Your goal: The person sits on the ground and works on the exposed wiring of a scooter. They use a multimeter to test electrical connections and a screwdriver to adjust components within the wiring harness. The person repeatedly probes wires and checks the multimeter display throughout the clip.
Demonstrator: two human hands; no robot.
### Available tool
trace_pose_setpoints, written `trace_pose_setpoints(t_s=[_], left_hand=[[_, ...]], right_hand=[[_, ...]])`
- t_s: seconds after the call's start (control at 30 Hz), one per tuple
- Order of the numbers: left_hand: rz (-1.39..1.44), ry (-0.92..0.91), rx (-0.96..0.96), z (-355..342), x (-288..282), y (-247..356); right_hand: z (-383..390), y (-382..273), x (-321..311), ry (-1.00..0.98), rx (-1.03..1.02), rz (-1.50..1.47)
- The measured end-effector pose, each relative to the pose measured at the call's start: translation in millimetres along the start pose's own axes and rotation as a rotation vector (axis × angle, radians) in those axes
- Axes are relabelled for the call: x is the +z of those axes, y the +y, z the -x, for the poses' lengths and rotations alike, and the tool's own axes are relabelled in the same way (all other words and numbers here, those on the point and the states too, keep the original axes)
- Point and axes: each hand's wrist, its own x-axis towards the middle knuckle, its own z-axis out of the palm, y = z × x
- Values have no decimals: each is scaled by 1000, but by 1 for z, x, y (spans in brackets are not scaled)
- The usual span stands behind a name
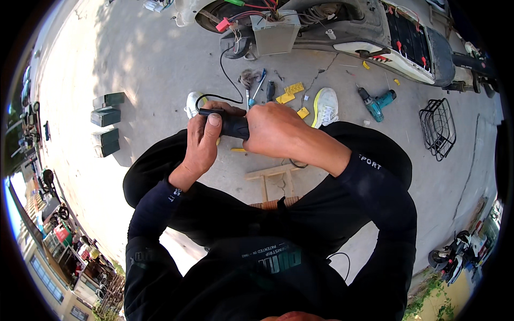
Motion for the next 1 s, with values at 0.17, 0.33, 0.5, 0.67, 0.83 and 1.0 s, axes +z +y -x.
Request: trace_pose_setpoints(t_s=[0.17,0.33,0.5,0.67,0.83,1.0], left_hand=[[-265,-131,87,-7,-11,-4],[-239,-168,82,-10,-6,-2],[-265,-155,120,-14,1,-1],[-348,-145,62,-15,8,4],[-388,-158,-1,-17,14,10],[-293,-121,-82,-9,19,-15]], right_hand=[[7,7,-6,-75,-8,48],[11,10,-9,-76,-24,39],[14,11,-15,-95,12,53],[17,8,-26,-157,62,101],[15,19,-20,-105,61,100],[10,27,-13,-128,60,138]])
